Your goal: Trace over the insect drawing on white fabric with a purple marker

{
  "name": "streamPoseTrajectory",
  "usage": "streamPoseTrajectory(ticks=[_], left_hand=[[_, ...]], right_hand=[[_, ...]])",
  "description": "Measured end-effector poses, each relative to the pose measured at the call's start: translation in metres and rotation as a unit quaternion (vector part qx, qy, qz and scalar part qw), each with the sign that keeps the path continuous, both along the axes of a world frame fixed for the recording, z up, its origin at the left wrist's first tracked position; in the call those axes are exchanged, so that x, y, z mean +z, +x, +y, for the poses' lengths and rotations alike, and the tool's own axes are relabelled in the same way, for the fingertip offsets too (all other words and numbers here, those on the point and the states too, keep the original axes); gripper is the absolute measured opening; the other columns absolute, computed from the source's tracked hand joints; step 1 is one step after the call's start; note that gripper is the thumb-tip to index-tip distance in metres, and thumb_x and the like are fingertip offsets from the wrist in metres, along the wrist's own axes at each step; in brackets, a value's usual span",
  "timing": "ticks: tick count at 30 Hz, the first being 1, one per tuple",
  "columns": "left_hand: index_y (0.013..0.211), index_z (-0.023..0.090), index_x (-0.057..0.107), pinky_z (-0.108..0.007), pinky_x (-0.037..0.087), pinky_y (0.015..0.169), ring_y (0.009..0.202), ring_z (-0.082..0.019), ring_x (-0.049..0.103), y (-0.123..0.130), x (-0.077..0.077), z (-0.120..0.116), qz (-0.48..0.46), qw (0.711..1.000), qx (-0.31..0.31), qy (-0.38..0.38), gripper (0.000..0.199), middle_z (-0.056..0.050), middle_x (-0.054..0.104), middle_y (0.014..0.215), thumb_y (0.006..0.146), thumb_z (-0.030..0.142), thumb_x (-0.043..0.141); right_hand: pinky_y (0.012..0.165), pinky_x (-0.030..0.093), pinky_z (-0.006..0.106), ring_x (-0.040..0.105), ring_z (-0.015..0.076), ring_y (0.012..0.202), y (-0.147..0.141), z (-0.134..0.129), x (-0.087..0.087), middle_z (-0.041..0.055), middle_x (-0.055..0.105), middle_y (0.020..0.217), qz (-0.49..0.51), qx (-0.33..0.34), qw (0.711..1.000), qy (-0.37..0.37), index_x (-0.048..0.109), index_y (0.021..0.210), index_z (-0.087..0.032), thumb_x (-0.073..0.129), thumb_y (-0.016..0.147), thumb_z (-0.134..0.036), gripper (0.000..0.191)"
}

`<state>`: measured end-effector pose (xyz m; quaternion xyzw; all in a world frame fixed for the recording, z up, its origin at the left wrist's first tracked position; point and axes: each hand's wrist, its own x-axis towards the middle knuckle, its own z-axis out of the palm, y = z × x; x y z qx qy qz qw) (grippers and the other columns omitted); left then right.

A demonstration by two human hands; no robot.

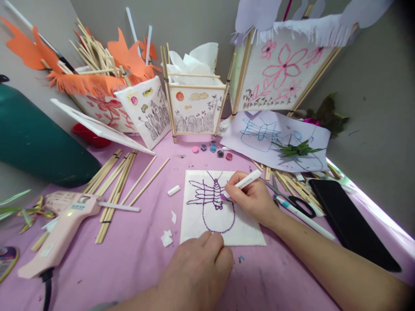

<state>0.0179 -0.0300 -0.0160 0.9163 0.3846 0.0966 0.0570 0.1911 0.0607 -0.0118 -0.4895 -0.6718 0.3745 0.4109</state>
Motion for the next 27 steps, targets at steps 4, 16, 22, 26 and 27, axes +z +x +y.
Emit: streamPoseTrajectory(ticks=[4, 16, 22, 26, 27], left_hand=[[0.074, 0.022, 0.055, -0.029, 0.040, 0.046, 0.061, -0.017, 0.056, 0.0006, 0.0000, 0.0017, 0.000, 1.000, -0.007, 0.001, 0.013, 0.002, 0.059, 0.072, 0.071, 0.010, 0.057], [0.075, 0.023, 0.055, -0.029, 0.038, 0.046, 0.063, -0.017, 0.056, 0.0004, -0.0009, 0.0008, 0.008, 1.000, -0.006, -0.011, 0.013, 0.002, 0.059, 0.073, 0.074, 0.010, 0.056], [0.074, 0.022, 0.055, -0.029, 0.038, 0.046, 0.061, -0.017, 0.056, 0.0009, 0.0000, 0.0013, 0.004, 1.000, -0.009, -0.013, 0.013, 0.002, 0.059, 0.073, 0.073, 0.009, 0.057], [0.075, 0.022, 0.055, -0.029, 0.036, 0.046, 0.062, -0.016, 0.055, 0.0012, 0.0000, 0.0012, 0.002, 1.000, -0.010, -0.008, 0.013, 0.002, 0.058, 0.072, 0.073, 0.009, 0.056], [0.075, 0.022, 0.055, -0.029, 0.036, 0.047, 0.062, -0.016, 0.055, 0.0011, -0.0002, 0.0011, 0.001, 1.000, -0.009, -0.006, 0.013, 0.002, 0.058, 0.072, 0.072, 0.009, 0.056]], right_hand=[[0.044, 0.027, 0.021, 0.034, 0.0075, 0.048, 0.0003, 0.0002, -0.0002, -0.0062, 0.040, 0.051, -0.005, -0.006, 1.000, 0.009, 0.046, 0.062, -0.019, 0.054, 0.079, -0.020, 0.019], [0.045, 0.028, 0.022, 0.036, 0.0083, 0.046, 0.0015, 0.0003, -0.0021, -0.0066, 0.041, 0.049, -0.028, -0.047, 0.998, 0.025, 0.046, 0.061, -0.020, 0.053, 0.078, -0.021, 0.019], [0.045, 0.028, 0.023, 0.037, 0.0085, 0.046, 0.0012, 0.0006, -0.0029, -0.0067, 0.041, 0.049, -0.033, -0.062, 0.997, 0.037, 0.046, 0.061, -0.020, 0.053, 0.079, -0.022, 0.019], [0.045, 0.028, 0.023, 0.037, 0.0086, 0.045, 0.0007, 0.0003, -0.0027, -0.0067, 0.041, 0.048, -0.038, -0.068, 0.996, 0.040, 0.045, 0.061, -0.020, 0.053, 0.079, -0.022, 0.020], [0.045, 0.028, 0.023, 0.037, 0.0087, 0.045, 0.0007, 0.0003, -0.0028, -0.0067, 0.041, 0.048, -0.038, -0.071, 0.996, 0.041, 0.045, 0.061, -0.020, 0.053, 0.079, -0.023, 0.020]])
